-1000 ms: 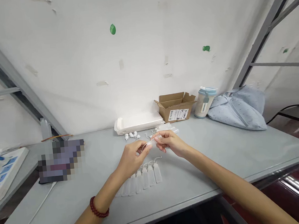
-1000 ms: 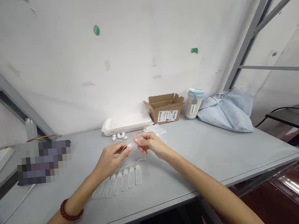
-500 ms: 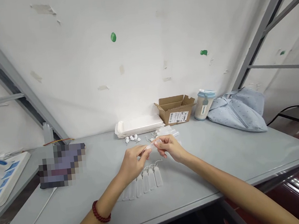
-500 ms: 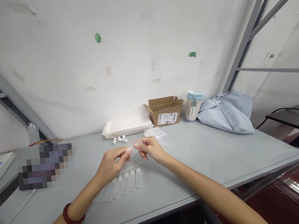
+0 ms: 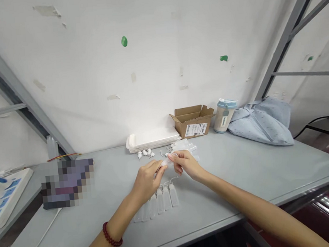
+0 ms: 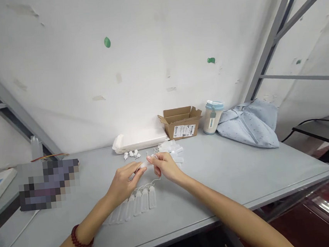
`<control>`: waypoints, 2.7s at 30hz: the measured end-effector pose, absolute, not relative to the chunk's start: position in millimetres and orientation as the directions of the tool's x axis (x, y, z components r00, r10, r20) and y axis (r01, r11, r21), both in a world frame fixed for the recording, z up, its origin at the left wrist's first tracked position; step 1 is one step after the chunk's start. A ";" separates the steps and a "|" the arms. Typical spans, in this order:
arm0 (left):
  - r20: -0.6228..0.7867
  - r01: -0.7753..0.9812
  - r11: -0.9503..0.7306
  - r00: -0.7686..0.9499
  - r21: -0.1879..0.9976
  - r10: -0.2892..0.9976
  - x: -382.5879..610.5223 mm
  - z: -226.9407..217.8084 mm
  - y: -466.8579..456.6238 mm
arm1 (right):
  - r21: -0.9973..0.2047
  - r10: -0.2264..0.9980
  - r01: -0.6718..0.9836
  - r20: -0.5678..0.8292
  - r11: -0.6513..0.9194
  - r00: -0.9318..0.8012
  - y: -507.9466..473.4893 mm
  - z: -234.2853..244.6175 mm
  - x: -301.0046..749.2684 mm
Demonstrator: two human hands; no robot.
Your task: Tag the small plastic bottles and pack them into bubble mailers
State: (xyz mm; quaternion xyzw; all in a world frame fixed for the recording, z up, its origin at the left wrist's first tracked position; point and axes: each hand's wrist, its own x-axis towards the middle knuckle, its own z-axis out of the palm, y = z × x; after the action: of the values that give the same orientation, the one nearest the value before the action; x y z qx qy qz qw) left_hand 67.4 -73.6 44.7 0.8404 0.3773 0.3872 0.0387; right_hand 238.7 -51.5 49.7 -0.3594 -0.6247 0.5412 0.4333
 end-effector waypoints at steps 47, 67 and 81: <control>0.295 0.813 -0.531 0.460 0.239 0.838 24.2 -2.7 -4.3 | -0.169 0.933 0.918 0.092 0.359 -0.348 -14.7 63.0 297.7; 0.292 0.783 -0.587 0.523 0.207 0.801 33.9 4.7 -15.5 | -0.667 0.611 0.492 -0.070 0.560 -0.789 -51.2 68.8 263.8; 0.335 0.698 -0.532 0.414 0.480 0.846 43.7 21.0 -31.0 | -0.744 0.347 0.462 -0.322 0.483 -0.881 -54.2 63.5 261.4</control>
State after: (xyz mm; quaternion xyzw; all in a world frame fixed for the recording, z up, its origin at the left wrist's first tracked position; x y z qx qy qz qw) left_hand 43.7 -31.0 21.0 0.8301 0.4651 0.2770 0.1340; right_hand 261.4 -54.2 63.5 -0.2356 -0.8587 0.4507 -0.0636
